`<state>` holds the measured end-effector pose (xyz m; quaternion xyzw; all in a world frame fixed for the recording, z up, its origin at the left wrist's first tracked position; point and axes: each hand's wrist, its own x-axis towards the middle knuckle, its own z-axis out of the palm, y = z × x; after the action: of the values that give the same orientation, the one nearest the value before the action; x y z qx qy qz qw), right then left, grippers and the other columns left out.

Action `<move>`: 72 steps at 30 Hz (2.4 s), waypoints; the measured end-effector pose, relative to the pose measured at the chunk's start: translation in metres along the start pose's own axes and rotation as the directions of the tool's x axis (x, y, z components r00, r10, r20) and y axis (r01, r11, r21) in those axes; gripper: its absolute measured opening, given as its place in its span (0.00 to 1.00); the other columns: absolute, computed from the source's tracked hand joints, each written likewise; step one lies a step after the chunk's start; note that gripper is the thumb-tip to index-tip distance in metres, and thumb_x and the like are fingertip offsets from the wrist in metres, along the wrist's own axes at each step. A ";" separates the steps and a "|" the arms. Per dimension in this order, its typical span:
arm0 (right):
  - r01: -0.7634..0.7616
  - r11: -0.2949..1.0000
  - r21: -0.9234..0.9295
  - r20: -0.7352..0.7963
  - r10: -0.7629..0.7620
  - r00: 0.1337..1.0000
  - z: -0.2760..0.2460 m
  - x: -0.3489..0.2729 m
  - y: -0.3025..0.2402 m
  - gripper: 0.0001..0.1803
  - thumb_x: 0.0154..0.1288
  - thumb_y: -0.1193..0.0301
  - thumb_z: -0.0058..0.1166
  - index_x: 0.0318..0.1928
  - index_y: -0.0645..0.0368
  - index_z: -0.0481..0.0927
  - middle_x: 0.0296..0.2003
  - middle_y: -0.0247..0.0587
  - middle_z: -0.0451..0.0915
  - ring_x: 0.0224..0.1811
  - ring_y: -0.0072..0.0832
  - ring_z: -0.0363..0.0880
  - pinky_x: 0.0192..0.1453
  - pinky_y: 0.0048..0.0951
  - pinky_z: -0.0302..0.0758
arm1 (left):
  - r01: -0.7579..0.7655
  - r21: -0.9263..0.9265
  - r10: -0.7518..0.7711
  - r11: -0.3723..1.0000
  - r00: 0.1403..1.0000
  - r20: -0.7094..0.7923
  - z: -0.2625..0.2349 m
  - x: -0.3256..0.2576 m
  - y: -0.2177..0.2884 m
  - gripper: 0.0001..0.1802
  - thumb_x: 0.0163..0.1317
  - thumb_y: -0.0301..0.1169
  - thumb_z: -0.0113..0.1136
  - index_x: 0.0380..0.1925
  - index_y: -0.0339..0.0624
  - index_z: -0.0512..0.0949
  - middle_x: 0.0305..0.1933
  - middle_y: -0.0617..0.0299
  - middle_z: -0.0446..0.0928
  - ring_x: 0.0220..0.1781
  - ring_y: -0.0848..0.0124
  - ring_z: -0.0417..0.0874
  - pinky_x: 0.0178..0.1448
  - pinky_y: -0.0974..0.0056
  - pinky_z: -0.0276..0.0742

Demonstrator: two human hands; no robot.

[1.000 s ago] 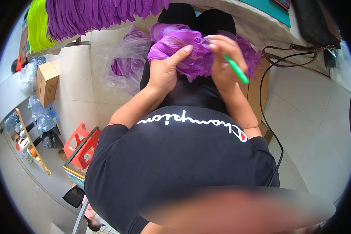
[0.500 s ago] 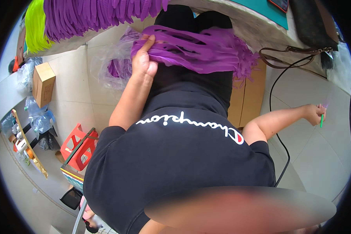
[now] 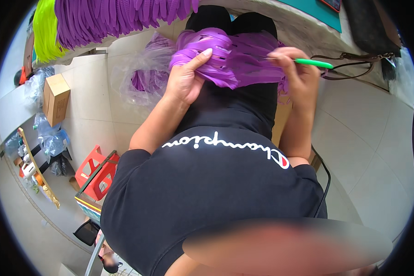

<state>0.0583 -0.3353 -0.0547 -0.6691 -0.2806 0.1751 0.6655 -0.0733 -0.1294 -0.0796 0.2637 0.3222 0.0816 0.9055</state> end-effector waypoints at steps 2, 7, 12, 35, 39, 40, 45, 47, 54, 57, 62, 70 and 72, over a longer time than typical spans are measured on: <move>0.014 0.967 0.256 -0.026 -0.008 1.000 0.039 0.003 0.009 0.07 0.69 0.74 0.53 0.39 0.67 0.78 0.38 0.47 0.81 0.39 0.28 0.80 0.46 0.26 0.76 | -0.021 0.077 0.017 0.997 0.999 0.048 0.008 -0.006 -0.003 0.15 0.60 0.24 0.62 0.47 0.36 0.76 0.45 0.57 0.80 0.47 0.67 0.82 0.55 0.61 0.78; -0.005 0.949 0.316 -0.087 0.034 0.996 0.072 0.003 0.016 0.09 0.68 0.70 0.54 0.39 0.66 0.78 0.39 0.45 0.81 0.39 0.25 0.80 0.46 0.25 0.77 | -0.127 0.142 0.111 0.982 0.988 0.111 0.020 -0.015 -0.008 0.12 0.60 0.25 0.62 0.45 0.36 0.78 0.42 0.61 0.80 0.44 0.72 0.81 0.52 0.66 0.76; -0.007 0.956 0.292 -0.095 0.037 0.995 0.071 0.003 0.017 0.10 0.68 0.69 0.55 0.39 0.65 0.79 0.39 0.44 0.81 0.38 0.23 0.80 0.45 0.23 0.77 | -0.160 0.167 0.140 0.973 0.983 0.122 0.023 -0.016 -0.008 0.12 0.61 0.24 0.62 0.44 0.35 0.78 0.42 0.61 0.80 0.44 0.73 0.81 0.52 0.66 0.76; 0.275 0.939 -0.208 -0.103 -0.300 0.948 0.075 0.004 0.018 0.05 0.63 0.75 0.59 0.37 0.64 0.80 0.37 0.44 0.83 0.38 0.28 0.81 0.43 0.26 0.78 | -0.209 0.188 0.188 0.959 0.974 0.128 0.023 -0.016 -0.010 0.11 0.60 0.22 0.62 0.43 0.34 0.79 0.40 0.60 0.81 0.41 0.73 0.82 0.49 0.68 0.78; 0.517 0.706 -0.484 -0.088 -0.627 0.774 0.064 0.014 0.028 0.02 0.63 0.76 0.58 0.35 0.62 0.80 0.35 0.46 0.84 0.38 0.33 0.84 0.44 0.30 0.80 | -0.252 0.181 0.234 0.951 0.966 0.113 0.021 -0.015 -0.010 0.13 0.59 0.22 0.62 0.45 0.34 0.78 0.41 0.58 0.81 0.41 0.71 0.82 0.49 0.67 0.78; 0.471 0.718 -0.513 -0.174 -0.624 0.762 0.051 0.018 0.031 0.02 0.66 0.76 0.55 0.35 0.61 0.80 0.35 0.45 0.84 0.39 0.33 0.84 0.46 0.30 0.80 | -0.252 0.167 0.241 0.953 0.967 0.083 0.018 -0.014 -0.009 0.14 0.59 0.22 0.63 0.46 0.33 0.78 0.41 0.57 0.81 0.42 0.71 0.82 0.49 0.66 0.78; 0.102 0.580 -0.808 -0.413 -0.682 0.603 -0.089 0.019 0.027 0.05 0.67 0.83 0.47 0.38 0.66 0.77 0.34 0.48 0.84 0.31 0.29 0.84 0.35 0.26 0.84 | -0.242 0.062 0.246 0.968 0.967 -0.066 -0.010 0.003 0.008 0.14 0.58 0.20 0.63 0.45 0.34 0.77 0.43 0.56 0.80 0.45 0.66 0.82 0.53 0.63 0.78; -0.141 0.521 -0.842 -0.526 -0.732 0.433 -0.156 0.000 0.016 0.08 0.69 0.77 0.48 0.34 0.67 0.78 0.29 0.43 0.84 0.28 0.30 0.84 0.33 0.26 0.84 | -0.227 0.014 0.227 0.974 0.965 -0.132 -0.026 0.015 0.013 0.13 0.58 0.20 0.62 0.45 0.35 0.77 0.42 0.57 0.80 0.43 0.65 0.82 0.51 0.63 0.78; -0.451 0.424 -0.785 -0.492 -0.870 0.040 -0.265 -0.070 -0.026 0.14 0.68 0.74 0.49 0.25 0.68 0.79 0.23 0.46 0.83 0.24 0.32 0.85 0.25 0.26 0.83 | -0.203 0.007 0.201 0.979 0.965 -0.170 -0.061 0.045 0.003 0.12 0.57 0.19 0.62 0.42 0.35 0.76 0.42 0.57 0.79 0.44 0.64 0.82 0.50 0.62 0.79; -0.577 0.400 -0.712 -0.476 -0.879 -0.021 -0.275 -0.080 -0.028 0.12 0.66 0.76 0.50 0.25 0.68 0.79 0.22 0.48 0.82 0.23 0.31 0.84 0.23 0.25 0.83 | -0.227 -0.040 0.207 0.973 0.935 -0.288 -0.071 0.054 0.011 0.14 0.58 0.18 0.61 0.45 0.35 0.76 0.43 0.55 0.79 0.46 0.61 0.81 0.54 0.59 0.78; -0.711 0.455 -0.537 -0.844 -0.303 0.444 -0.267 -0.085 -0.039 0.19 0.64 0.61 0.57 0.37 0.69 0.83 0.27 0.47 0.84 0.34 0.30 0.86 0.34 0.25 0.82 | -0.133 -0.116 0.106 0.984 0.970 -0.219 -0.072 0.045 0.019 0.17 0.59 0.19 0.59 0.50 0.36 0.73 0.47 0.54 0.78 0.48 0.60 0.80 0.55 0.53 0.78; -0.145 0.974 -0.173 -0.382 0.070 0.921 -0.066 -0.020 -0.002 0.09 0.68 0.70 0.55 0.37 0.64 0.82 0.32 0.37 0.81 0.34 0.20 0.75 0.41 0.22 0.73 | -0.020 0.006 0.020 1.000 1.000 0.009 -0.013 0.002 0.010 0.25 0.61 0.22 0.59 0.59 0.41 0.66 0.48 0.54 0.77 0.50 0.60 0.81 0.53 0.48 0.79; -0.064 0.998 0.004 -0.124 0.064 0.990 -0.013 -0.009 0.006 0.08 0.69 0.73 0.52 0.37 0.66 0.80 0.34 0.40 0.81 0.36 0.22 0.77 0.42 0.23 0.74 | -0.060 0.032 0.059 0.998 0.997 0.044 0.001 -0.009 0.008 0.29 0.61 0.21 0.59 0.61 0.40 0.63 0.48 0.54 0.77 0.49 0.61 0.81 0.53 0.52 0.80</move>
<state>0.0602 -0.3507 -0.0614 -0.6873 -0.2171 0.1545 0.6757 -0.0796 -0.1260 -0.0701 0.2900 0.2960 0.0974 0.9049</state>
